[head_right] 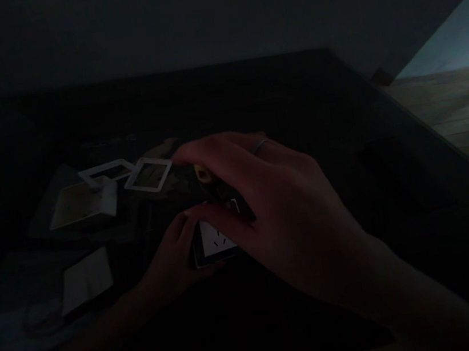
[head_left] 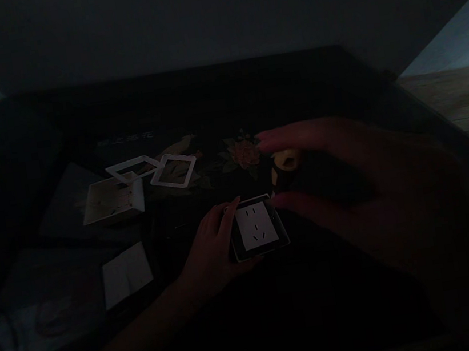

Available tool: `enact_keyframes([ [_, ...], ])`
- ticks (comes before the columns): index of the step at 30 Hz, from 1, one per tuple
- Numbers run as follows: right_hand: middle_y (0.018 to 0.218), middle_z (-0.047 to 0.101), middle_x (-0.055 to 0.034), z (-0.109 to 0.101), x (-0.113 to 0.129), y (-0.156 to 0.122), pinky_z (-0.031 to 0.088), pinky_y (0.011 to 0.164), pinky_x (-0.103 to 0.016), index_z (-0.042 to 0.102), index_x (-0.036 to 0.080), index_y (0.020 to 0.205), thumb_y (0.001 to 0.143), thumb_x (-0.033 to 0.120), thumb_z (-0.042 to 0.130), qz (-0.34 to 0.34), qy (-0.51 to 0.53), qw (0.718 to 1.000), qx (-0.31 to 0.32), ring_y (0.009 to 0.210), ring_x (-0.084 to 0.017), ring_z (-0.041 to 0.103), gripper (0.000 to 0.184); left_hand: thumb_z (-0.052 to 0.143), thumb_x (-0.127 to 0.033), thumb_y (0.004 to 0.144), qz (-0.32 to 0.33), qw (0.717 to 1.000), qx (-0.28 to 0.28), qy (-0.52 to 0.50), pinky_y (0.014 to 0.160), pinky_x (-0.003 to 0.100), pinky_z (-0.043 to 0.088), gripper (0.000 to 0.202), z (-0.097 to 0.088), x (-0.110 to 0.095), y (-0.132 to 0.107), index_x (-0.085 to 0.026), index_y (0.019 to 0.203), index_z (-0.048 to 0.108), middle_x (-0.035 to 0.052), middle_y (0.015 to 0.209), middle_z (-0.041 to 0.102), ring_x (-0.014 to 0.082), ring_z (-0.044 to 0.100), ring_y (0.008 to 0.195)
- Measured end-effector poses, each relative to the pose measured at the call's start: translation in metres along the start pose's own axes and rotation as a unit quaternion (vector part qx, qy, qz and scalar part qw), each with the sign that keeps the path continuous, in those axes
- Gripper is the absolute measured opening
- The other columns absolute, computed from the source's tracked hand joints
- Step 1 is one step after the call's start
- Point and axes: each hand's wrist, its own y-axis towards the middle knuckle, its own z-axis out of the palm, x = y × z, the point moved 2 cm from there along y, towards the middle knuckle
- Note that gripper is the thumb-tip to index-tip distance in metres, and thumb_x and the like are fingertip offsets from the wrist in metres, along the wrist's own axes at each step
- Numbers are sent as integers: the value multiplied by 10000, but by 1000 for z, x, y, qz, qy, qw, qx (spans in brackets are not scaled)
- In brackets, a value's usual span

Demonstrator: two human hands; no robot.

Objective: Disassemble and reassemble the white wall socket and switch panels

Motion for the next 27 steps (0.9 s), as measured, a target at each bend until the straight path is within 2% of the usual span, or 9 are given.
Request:
enact_keyframes([
  [5, 1086, 721, -12, 1, -1, 1, 587, 868, -300, 697, 244, 1100, 818, 111, 713, 5, -18, 999, -32, 1029, -203, 677, 313, 836, -347, 682, 2, 1000, 2, 0, 1029, 602, 454, 1107, -1, 0, 1, -282, 1522, 119, 172, 1400, 405, 401, 468, 1275],
  [8, 1115, 722, 14, -4, -4, -1, 599, 844, -310, 693, 302, 1128, 843, 97, 653, 8, 13, 1000, -2, 1024, -202, 694, 353, 823, -346, 703, 5, 1000, 0, -10, 1029, 589, 460, 1081, -2, -2, 2, -294, 1522, 120, 162, 1396, 410, 387, 476, 1272],
  [10, 1141, 728, 25, -5, -5, -1, 604, 846, -335, 678, 321, 1152, 858, 142, 641, 13, 25, 1000, 10, 1028, -215, 704, 347, 826, -338, 697, 7, 1000, -2, -11, 1030, 594, 457, 1081, -2, -2, 1, -285, 1521, 128, 166, 1395, 415, 390, 474, 1274],
  [15, 1050, 746, 5, 0, -1, 0, 607, 801, -327, 688, 277, 1040, 849, 218, 694, 23, -32, 998, -40, 968, -227, 715, 199, 830, -341, 689, 13, 1000, -3, -5, 1028, 615, 449, 1089, -1, 0, 0, -254, 1522, 133, 190, 1400, 412, 405, 461, 1280],
  [22, 1130, 690, -9, -8, -7, 0, 586, 837, -309, 694, 280, 1104, 849, 160, 667, 23, 11, 1000, -16, 1035, -206, 681, 283, 828, -353, 705, -9, 1000, 10, -11, 1045, 602, 438, 1075, -1, 0, 1, -263, 1528, 142, 183, 1416, 401, 393, 452, 1295],
  [27, 993, 735, 6, -1, -6, 2, 604, 802, -339, 702, 273, 976, 821, 187, 718, 26, -20, 998, -56, 929, -218, 709, 178, 836, -333, 690, -6, 1000, 7, -12, 1031, 616, 445, 1118, -1, -1, 1, -315, 1531, 100, 161, 1405, 396, 395, 463, 1286],
])
